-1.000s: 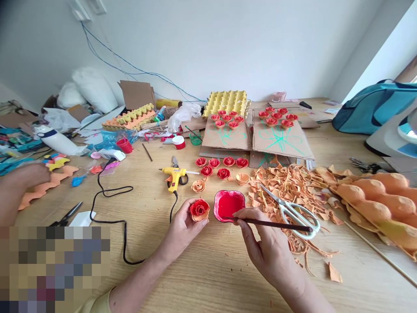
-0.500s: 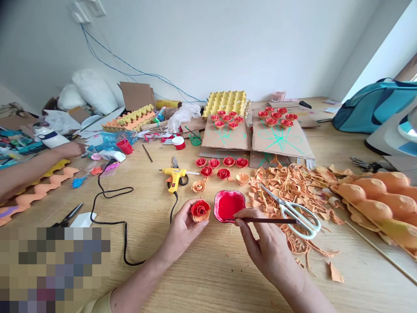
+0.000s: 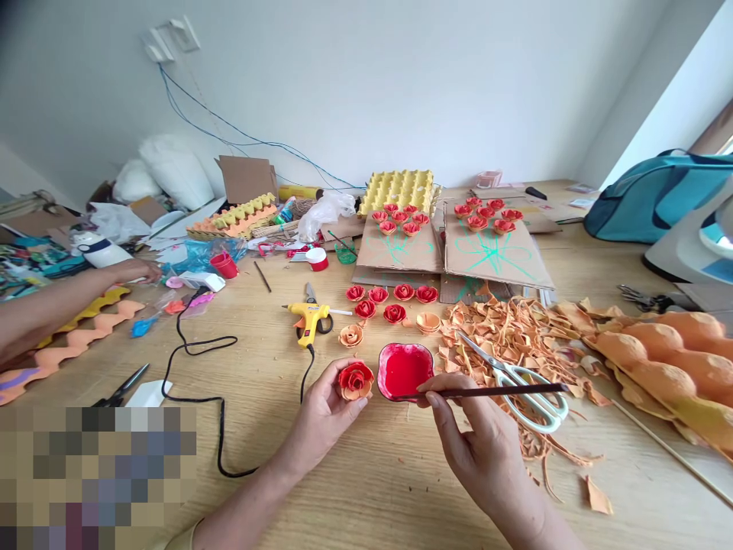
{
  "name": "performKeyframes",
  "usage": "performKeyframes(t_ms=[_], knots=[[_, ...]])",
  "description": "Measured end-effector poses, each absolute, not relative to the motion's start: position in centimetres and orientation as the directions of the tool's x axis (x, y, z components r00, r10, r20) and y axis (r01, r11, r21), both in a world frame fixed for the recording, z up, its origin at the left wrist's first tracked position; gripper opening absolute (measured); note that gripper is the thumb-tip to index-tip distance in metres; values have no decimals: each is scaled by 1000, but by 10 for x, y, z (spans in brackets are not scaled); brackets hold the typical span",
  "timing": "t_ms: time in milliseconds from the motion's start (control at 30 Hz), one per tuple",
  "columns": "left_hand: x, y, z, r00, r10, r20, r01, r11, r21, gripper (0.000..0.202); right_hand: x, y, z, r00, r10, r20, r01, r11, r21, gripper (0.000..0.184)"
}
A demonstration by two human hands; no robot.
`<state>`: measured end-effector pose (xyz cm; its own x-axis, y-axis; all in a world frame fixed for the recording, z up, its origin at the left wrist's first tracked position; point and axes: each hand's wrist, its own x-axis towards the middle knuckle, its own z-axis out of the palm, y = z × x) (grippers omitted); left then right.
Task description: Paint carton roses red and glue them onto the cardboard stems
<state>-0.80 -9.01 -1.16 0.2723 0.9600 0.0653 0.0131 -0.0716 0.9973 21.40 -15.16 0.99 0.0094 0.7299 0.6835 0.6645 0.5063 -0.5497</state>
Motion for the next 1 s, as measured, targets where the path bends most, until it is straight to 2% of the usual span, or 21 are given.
performKeyframes(t_ms=[167, 433, 733, 1000], knots=[[-9, -93, -11, 325, 943, 69, 28, -83, 996, 40, 216, -155, 4, 106, 690, 716, 569, 548, -613, 22], [-9, -96, -10, 425, 904, 47, -25, -40, 999, 39, 207, -156, 9, 34, 675, 737, 417, 661, -624, 32], [-9, -94, -6, 435, 899, -46, -177, 135, 975, 51, 206, -157, 9, 23, 691, 723, 436, 644, -629, 29], [-9, -92, -8, 405, 913, -45, -238, 153, 959, 56, 206, -157, 11, 5, 695, 719, 432, 647, -628, 25]])
